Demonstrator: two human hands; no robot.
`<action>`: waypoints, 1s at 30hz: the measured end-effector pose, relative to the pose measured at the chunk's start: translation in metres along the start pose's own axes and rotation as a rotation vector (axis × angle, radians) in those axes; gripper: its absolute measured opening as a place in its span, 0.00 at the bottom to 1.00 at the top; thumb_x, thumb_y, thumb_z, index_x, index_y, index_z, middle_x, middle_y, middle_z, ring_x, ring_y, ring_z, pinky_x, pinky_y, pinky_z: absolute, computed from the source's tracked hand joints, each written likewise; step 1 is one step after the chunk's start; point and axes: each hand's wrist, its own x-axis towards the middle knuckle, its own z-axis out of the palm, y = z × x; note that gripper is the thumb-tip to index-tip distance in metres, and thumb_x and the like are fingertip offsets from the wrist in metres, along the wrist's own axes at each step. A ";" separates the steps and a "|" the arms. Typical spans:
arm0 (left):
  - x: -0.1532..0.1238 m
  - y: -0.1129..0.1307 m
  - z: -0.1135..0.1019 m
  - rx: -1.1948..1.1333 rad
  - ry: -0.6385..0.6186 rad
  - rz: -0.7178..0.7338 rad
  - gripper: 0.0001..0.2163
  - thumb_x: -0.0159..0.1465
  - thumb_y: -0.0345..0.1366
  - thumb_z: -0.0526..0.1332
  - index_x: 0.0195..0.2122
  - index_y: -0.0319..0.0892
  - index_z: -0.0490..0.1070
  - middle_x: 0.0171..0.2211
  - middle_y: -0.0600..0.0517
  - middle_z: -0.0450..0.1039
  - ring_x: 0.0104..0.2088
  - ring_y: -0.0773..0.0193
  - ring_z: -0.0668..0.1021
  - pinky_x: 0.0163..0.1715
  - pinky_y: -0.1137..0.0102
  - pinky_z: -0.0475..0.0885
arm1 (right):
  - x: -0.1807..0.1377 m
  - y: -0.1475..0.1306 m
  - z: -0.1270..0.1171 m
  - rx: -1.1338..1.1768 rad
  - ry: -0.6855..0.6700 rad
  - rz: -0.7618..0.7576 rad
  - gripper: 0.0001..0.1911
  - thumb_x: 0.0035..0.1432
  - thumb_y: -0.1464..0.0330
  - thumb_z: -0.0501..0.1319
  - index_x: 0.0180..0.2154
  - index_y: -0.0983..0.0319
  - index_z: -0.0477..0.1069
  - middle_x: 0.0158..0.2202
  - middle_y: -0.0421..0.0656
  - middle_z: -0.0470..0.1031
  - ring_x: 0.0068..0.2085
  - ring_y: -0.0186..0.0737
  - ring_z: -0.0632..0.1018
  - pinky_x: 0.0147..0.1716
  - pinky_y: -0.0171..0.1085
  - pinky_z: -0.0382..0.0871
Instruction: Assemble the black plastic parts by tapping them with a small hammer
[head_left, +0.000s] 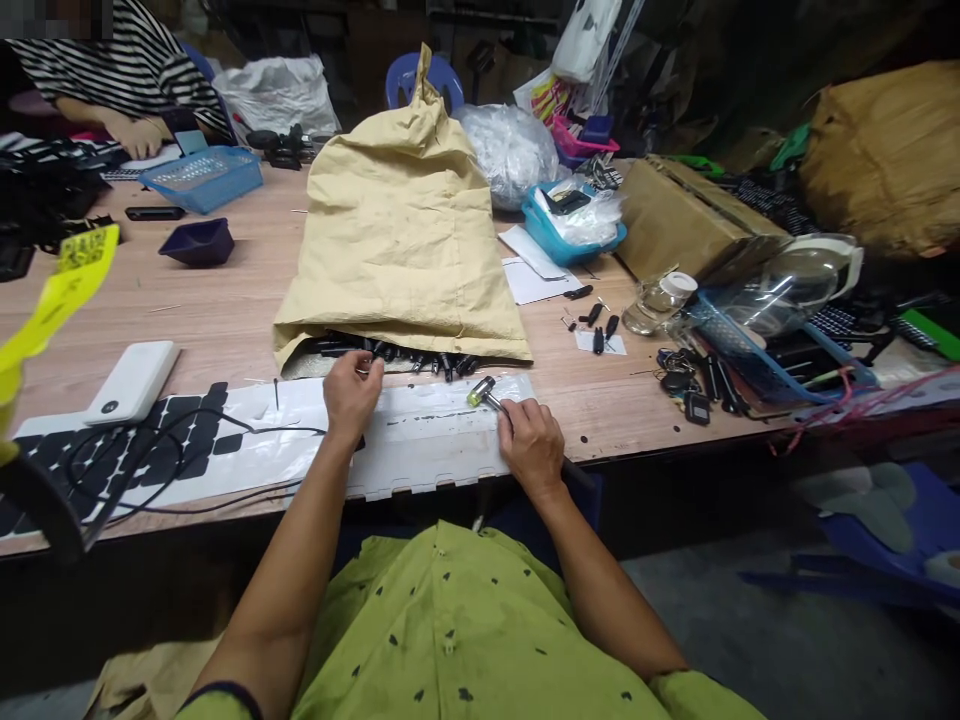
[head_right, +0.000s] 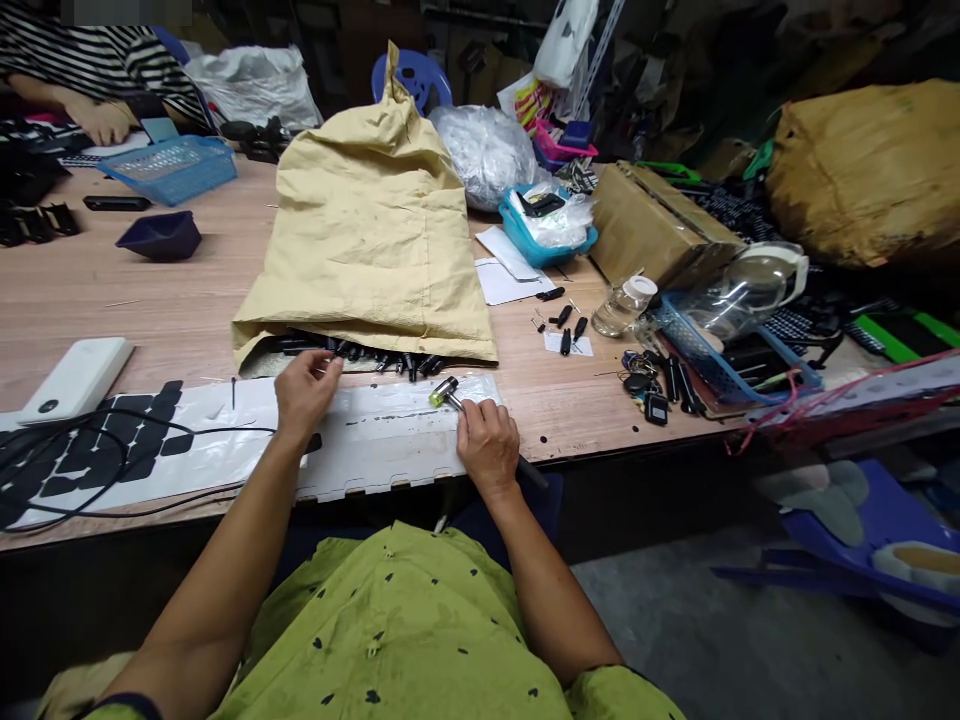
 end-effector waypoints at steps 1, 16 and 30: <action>0.012 0.001 0.001 0.052 0.063 -0.038 0.11 0.63 0.39 0.60 0.43 0.41 0.76 0.38 0.48 0.80 0.40 0.56 0.80 0.43 0.64 0.75 | 0.000 0.000 0.000 0.001 -0.001 -0.001 0.10 0.65 0.70 0.56 0.42 0.59 0.76 0.34 0.45 0.72 0.36 0.44 0.67 0.36 0.40 0.59; 0.016 0.003 -0.012 0.180 -0.024 -0.143 0.14 0.55 0.35 0.64 0.42 0.40 0.81 0.33 0.49 0.81 0.40 0.52 0.81 0.43 0.63 0.74 | 0.001 -0.003 -0.003 -0.018 0.008 -0.007 0.09 0.65 0.70 0.57 0.41 0.60 0.76 0.33 0.45 0.72 0.36 0.43 0.68 0.37 0.39 0.60; -0.052 -0.001 0.023 0.102 -0.414 0.465 0.10 0.57 0.38 0.66 0.40 0.46 0.80 0.37 0.50 0.77 0.41 0.54 0.74 0.45 0.61 0.70 | 0.001 -0.002 -0.002 -0.016 -0.004 -0.007 0.10 0.65 0.70 0.57 0.43 0.59 0.76 0.34 0.45 0.73 0.37 0.43 0.68 0.36 0.39 0.59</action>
